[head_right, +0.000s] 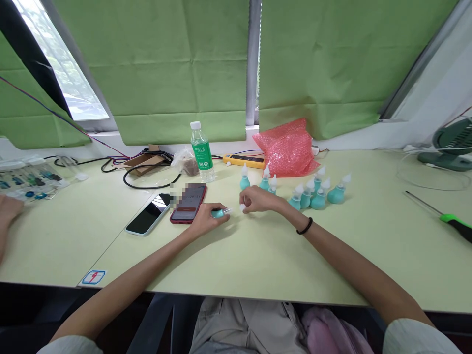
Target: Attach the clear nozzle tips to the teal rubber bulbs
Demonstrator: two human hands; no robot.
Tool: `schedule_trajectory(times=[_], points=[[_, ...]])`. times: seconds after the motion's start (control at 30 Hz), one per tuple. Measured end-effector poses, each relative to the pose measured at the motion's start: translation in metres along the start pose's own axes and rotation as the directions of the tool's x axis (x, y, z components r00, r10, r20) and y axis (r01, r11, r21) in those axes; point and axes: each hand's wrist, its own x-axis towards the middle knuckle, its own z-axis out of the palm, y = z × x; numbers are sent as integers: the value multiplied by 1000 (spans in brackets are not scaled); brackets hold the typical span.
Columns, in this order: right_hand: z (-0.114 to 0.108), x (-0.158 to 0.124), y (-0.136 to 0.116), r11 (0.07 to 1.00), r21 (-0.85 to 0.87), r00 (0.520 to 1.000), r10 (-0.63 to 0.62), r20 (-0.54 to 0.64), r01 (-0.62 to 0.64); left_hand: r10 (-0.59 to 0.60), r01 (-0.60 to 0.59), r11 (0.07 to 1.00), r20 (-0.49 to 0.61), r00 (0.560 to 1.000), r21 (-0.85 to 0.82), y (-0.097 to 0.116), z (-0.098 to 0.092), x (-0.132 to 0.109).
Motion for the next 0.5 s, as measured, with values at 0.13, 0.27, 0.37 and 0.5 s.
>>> schedule_trajectory(times=[0.13, 0.27, 0.37, 0.5], points=[[-12, -4, -9, 986, 135, 996, -93, -7, 93, 20, -17, 998, 39, 999, -66, 1, 0, 0], [-12, -6, -15, 984, 143, 994, -107, 4, 105, 18, -7, 989, 72, 997, -150, 4, -2, 0], [-11, -6, -18, 983, 140, 992, -125, 33, 119, 4, 29, 972, 142, 990, -233, 4, -4, 1], [-12, -9, -23, 977, 139, 984, -170, 60, 160, -2, 81, 945, 241, 970, -316, 3, -7, 1]])
